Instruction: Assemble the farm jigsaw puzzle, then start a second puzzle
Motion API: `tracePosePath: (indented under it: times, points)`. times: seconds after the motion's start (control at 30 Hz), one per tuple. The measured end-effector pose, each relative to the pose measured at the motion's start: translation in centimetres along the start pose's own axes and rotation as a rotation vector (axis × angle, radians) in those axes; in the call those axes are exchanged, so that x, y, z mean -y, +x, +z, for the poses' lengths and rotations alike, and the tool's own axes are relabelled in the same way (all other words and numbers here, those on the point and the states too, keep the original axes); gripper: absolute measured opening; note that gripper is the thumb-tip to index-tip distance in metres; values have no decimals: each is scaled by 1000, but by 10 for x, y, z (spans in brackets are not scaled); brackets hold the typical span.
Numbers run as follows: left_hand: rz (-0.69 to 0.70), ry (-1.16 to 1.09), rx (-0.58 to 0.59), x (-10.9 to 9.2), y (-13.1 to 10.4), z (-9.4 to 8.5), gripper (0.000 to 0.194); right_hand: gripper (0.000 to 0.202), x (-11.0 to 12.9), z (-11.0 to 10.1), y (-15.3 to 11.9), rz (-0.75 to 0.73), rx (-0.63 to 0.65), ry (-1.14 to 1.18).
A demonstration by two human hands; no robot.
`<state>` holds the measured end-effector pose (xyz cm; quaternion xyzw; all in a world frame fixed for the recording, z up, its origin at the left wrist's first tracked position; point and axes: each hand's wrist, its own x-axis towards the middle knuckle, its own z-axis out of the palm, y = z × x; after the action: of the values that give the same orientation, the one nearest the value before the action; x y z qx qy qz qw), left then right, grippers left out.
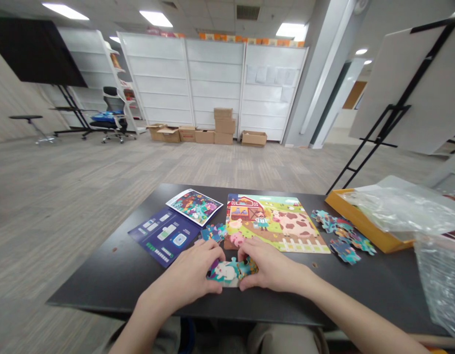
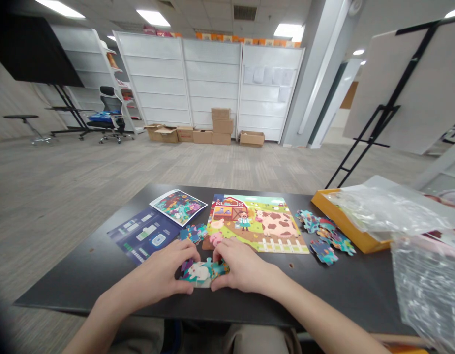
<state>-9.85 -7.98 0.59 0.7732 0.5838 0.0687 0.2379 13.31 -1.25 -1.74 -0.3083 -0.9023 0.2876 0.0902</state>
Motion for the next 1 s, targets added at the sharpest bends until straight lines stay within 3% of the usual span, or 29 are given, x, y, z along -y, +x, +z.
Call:
tracePosePath:
  times: [0.23, 0.33, 0.53, 0.7, 0.8, 0.9, 1.0]
  points:
    - [5, -52, -10, 5, 0, -1, 16, 34, -5, -1, 4, 15, 16, 170]
    - [28, -64, -24, 4, 2, -5, 19, 28, -5, -4, 5, 1, -13, 212]
    - [117, -159, -103, -9, 16, -12, 25, 19, -10, -35, 3, 2, -145, 185]
    - [186, -180, -198, -32, 39, -7, 25, 21, -46, -88, -24, 41, -249, 58]
    - [236, -136, -186, -45, 58, 1, 24, 30, -77, -116, -48, 118, -92, 21]
    - [275, -132, -184, -59, 80, 8, 28, 37, -103, -128, -64, 203, 6, 19]
    - [299, -146, -175, -73, 105, 14, 25, 40, -118, -126, -68, 245, 32, 47]
